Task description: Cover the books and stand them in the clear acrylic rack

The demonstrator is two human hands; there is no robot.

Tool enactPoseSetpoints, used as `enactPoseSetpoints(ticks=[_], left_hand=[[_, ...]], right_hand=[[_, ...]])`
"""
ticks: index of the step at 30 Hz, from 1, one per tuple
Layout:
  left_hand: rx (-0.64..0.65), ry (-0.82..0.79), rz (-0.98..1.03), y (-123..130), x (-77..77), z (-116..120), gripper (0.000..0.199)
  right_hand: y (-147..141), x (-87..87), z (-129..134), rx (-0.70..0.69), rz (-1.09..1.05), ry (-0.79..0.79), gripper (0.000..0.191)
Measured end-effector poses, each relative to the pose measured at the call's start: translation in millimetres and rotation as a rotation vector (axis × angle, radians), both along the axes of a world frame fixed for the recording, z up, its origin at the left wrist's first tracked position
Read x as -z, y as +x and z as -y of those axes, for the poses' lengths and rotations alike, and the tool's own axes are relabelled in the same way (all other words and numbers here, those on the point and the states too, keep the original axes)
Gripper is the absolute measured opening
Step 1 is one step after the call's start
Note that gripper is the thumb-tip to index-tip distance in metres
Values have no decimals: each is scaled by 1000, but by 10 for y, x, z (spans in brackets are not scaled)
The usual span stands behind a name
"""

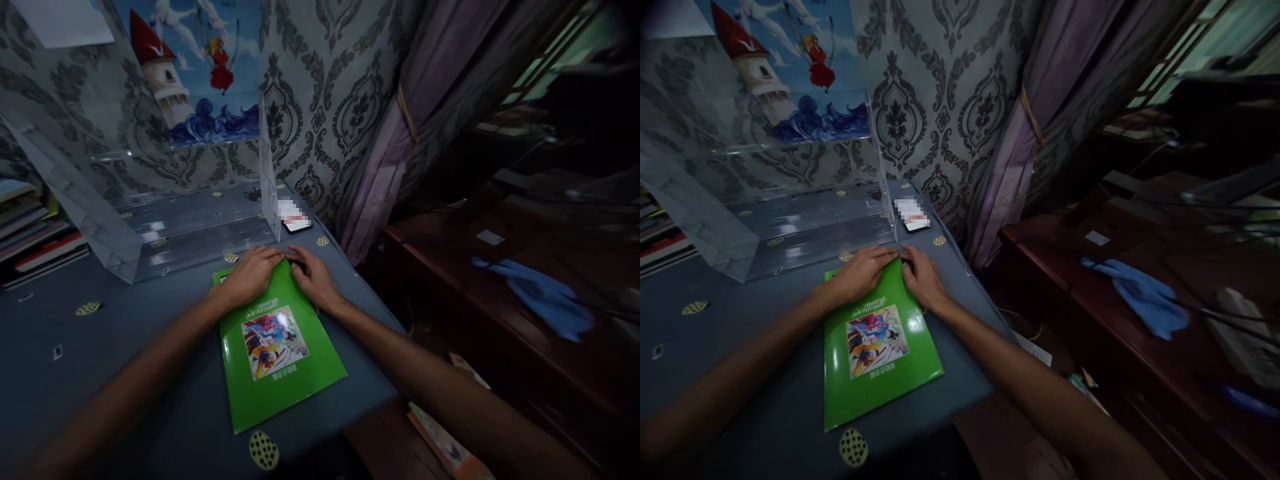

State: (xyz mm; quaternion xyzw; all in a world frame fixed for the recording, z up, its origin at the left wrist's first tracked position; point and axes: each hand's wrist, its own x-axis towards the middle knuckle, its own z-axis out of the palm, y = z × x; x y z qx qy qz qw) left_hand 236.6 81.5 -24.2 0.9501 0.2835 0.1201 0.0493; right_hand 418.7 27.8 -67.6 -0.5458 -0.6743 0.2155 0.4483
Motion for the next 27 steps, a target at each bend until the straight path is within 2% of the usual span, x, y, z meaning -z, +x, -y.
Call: enactPoseSetpoints(ticks=[4,16,20,24,27], left_hand=[[8,-3,22,42,60,-35,52],[40,-7,75,3,131,-75,51],[1,9,71,4,131,-52,49],[-40,-30,75,15,114,-49,51],[-9,-76,97,7,128,-71,52]], right_hand=[[-2,-16,-4,9,-28,-5,50],[-6,-61,71,19,0,-35,39],[-18,-67,101,7,10,-25,36],[-17,-64,102,3,26,-18,35],[-13,-65,106,2,66,-24,36]])
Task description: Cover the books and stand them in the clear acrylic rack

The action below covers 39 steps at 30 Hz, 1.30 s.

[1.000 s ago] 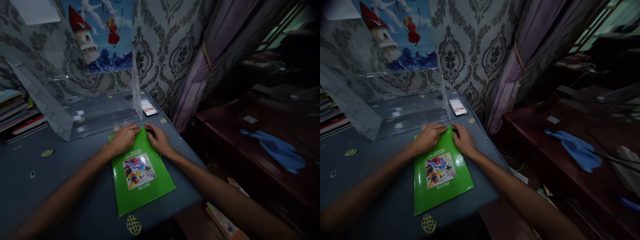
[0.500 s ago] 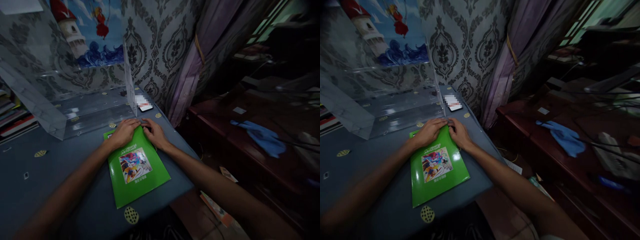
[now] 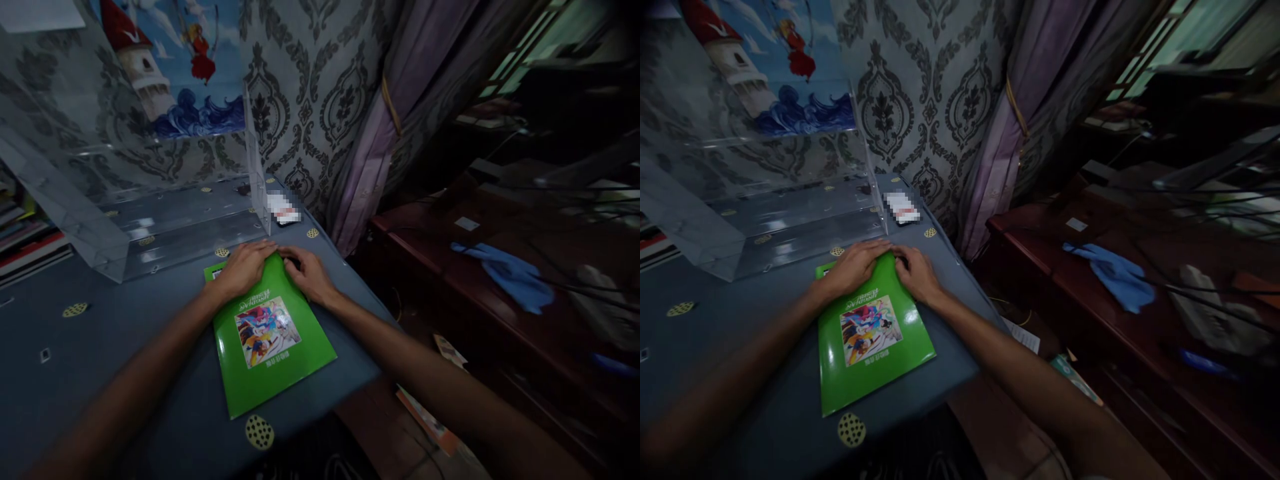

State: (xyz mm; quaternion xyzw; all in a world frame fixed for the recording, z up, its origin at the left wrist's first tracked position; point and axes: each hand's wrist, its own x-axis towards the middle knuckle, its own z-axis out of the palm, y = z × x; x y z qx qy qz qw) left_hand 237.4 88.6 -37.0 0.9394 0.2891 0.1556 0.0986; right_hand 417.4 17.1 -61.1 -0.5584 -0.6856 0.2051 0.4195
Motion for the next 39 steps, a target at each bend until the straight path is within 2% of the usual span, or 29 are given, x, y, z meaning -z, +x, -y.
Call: enactPoseSetpoints(ticks=[5,11,17,23,33,39], left_hand=[[48,-35,-23,-118,24,9,52],[-70,-85,-157,-510,-5,125,52],[-159,-129,-53,-872,100,217,57],[-234,-160,145,-903,152,264,56],[-380,-159,390,-1053,190,135,49],[-410,-187,380,-1045,128,114,48]], right_hand=[[-4,-9,38,-2,127,44,34],[-2,-15,77,-38,213,63,35],[-75,44,147,-23,228,74,39],[-234,73,127,32,157,54,43],[-623,-12,-73,12,74,38,43],[-572,-10,-139,3,57,45,42]])
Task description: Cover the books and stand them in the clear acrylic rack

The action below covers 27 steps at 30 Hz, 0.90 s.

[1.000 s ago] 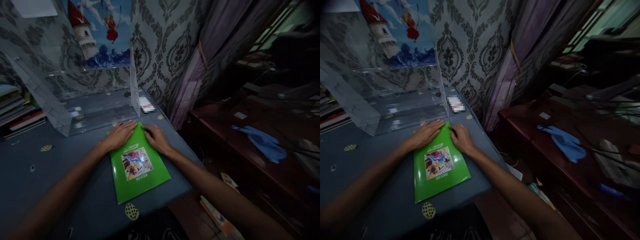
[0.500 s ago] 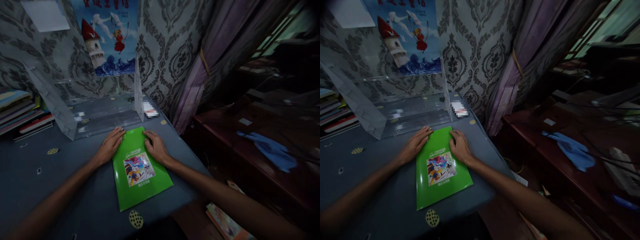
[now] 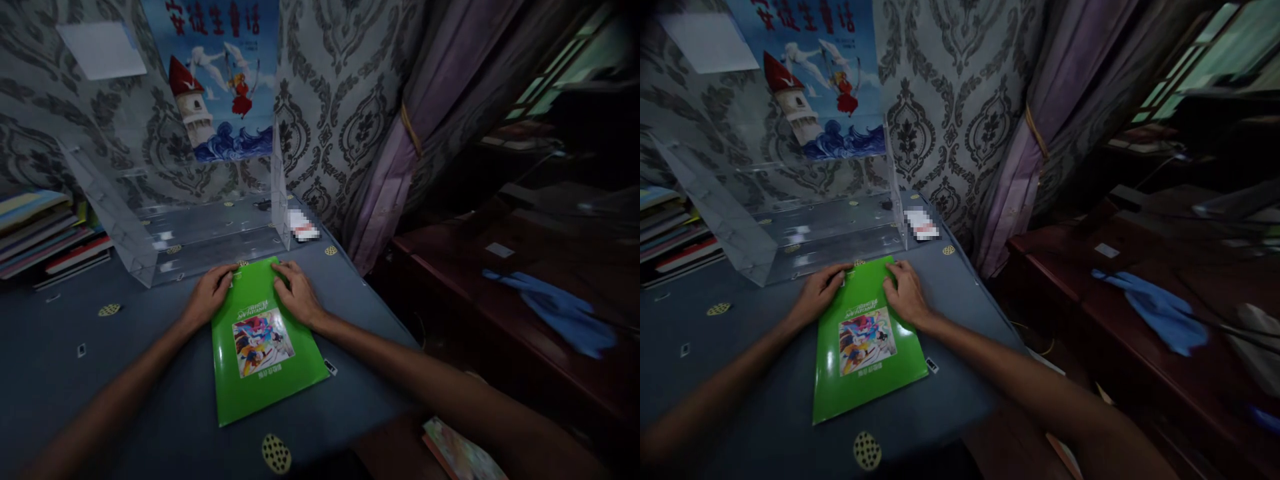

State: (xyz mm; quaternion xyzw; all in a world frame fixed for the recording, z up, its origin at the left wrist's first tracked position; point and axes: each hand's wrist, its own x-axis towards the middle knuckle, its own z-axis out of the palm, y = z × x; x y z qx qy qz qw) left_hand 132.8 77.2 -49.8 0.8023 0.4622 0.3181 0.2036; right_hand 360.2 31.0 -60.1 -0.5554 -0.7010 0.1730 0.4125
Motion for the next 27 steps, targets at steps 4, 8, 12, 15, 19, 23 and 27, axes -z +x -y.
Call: enactPoseSetpoints(ticks=[4,8,12,15,19,23,27], left_hand=[[17,51,-142,56,-63,-7,43],[49,162,-401,140,-175,46,40],[138,197,-529,263,-229,61,42],[236,195,-530,402,-198,9,45],[355,156,-467,588,-146,-79,49],[400,134,-434,650,-133,-116,49],[419,129,-433,626,-146,-99,49]], right_hand=[[81,-10,12,-30,26,-32,42],[137,-15,64,-73,88,-57,45],[183,16,151,-96,149,-50,47],[203,35,219,-102,200,-45,48],[224,39,312,-122,269,-28,50],[250,27,441,-152,302,-21,52],[263,-17,570,-167,334,-48,55]])
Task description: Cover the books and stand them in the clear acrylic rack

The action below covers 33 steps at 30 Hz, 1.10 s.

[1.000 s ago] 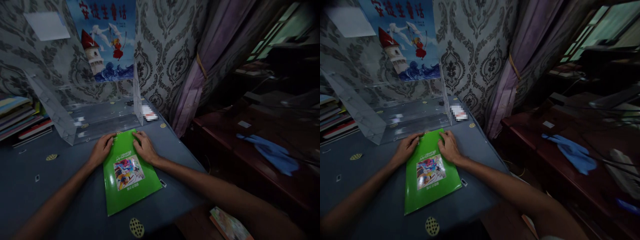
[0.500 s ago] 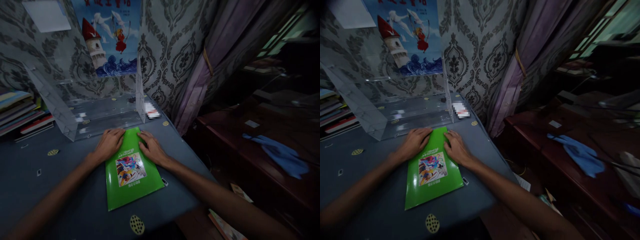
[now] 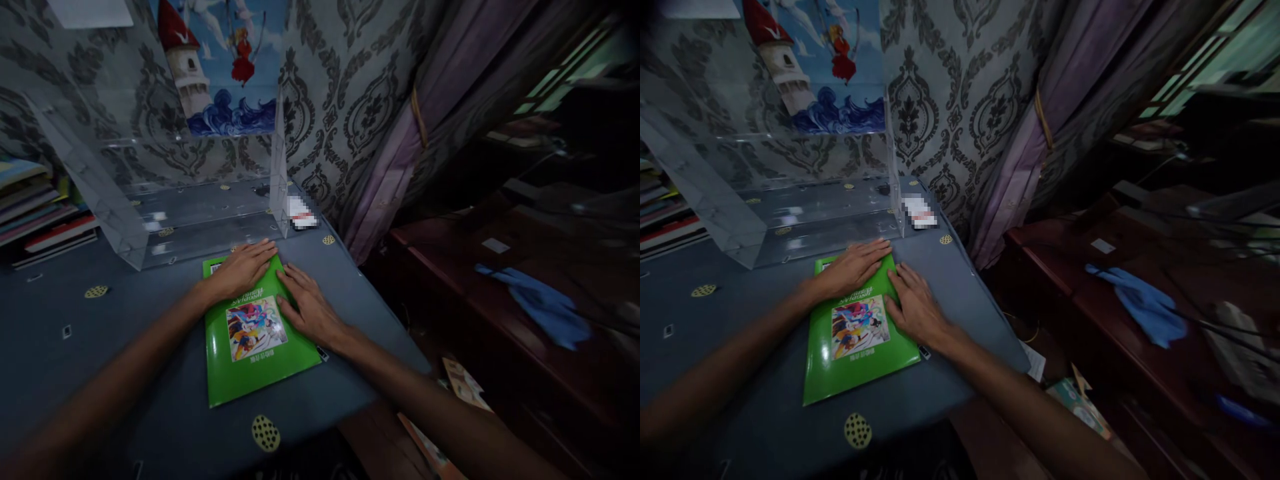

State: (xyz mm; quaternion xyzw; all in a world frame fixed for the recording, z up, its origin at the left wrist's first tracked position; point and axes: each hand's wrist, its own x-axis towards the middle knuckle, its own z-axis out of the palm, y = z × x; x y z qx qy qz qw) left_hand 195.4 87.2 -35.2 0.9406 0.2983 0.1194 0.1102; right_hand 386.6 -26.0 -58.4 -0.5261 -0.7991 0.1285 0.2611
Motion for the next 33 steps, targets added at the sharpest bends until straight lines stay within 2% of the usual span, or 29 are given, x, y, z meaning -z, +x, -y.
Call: enactPoseSetpoints(ticks=[4,9,16,33], left_hand=[[48,30,-4,-7,0,6,47],[59,43,-12,18,-16,-1,45],[118,22,-24,5,-81,108,43],[175,26,86,-32,-33,196,39]], right_hand=[[1,-40,55,-17,25,-23,59],[18,-8,47,-25,9,-4,58],[26,2,52,-22,7,-4,56],[37,-4,72,-11,17,55,53]])
